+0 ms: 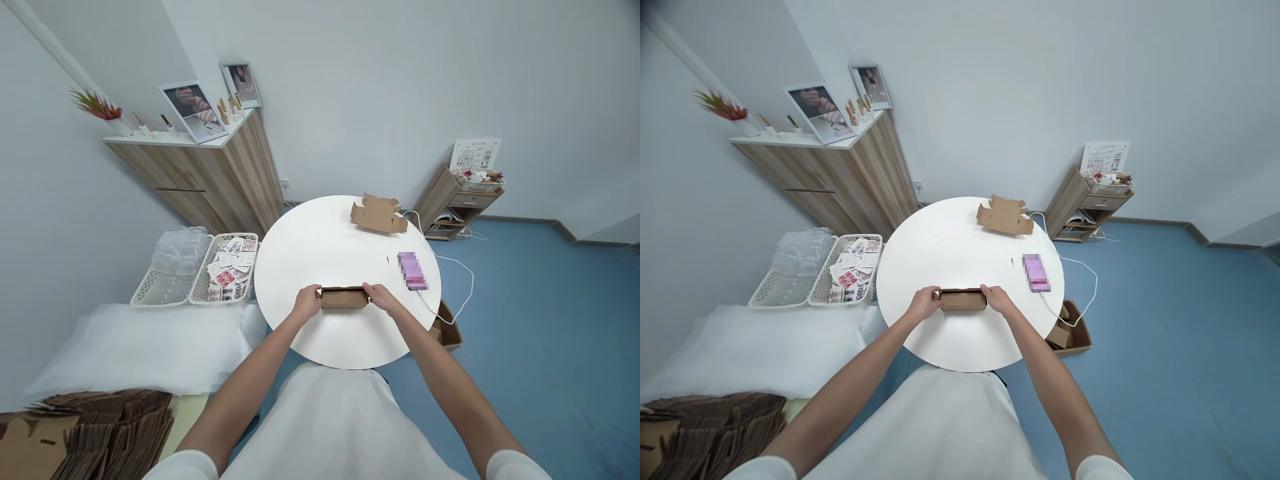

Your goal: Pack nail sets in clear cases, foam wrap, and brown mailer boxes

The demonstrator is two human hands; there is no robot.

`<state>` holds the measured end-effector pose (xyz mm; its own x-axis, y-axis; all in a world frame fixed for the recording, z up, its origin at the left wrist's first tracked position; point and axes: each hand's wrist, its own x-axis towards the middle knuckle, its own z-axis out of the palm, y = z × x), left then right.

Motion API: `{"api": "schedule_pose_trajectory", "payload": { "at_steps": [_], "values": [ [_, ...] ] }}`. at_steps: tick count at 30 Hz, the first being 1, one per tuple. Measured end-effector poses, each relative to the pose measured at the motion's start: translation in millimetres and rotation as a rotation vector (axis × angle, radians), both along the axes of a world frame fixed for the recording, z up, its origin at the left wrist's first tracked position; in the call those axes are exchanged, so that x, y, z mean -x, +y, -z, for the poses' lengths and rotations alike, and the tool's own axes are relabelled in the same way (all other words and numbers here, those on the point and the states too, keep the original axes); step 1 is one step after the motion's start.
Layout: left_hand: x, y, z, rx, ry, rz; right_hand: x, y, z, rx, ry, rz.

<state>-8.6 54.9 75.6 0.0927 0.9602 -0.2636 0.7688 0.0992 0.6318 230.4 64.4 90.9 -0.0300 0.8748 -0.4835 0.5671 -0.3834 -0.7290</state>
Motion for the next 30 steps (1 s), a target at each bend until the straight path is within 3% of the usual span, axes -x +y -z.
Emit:
{"api": "schedule_pose_trajectory", "payload": {
  "at_steps": [11, 19, 30],
  "values": [
    [8.1, 2.2, 2.9, -0.157, 0.048, 0.193, 0.4, -4.8, -5.8, 0.038, 0.173, -0.002],
    [11.2, 3.8, 6.4, -0.143, -0.031, 0.248, -7.7, -2.9, -13.3, -0.049, 0.177, -0.123],
    [23.1, 3.5, 13.3, -0.106, -0.196, 0.35, -25.3, 1.2, 6.0, -0.152, 0.122, -0.193]
  ]
}}
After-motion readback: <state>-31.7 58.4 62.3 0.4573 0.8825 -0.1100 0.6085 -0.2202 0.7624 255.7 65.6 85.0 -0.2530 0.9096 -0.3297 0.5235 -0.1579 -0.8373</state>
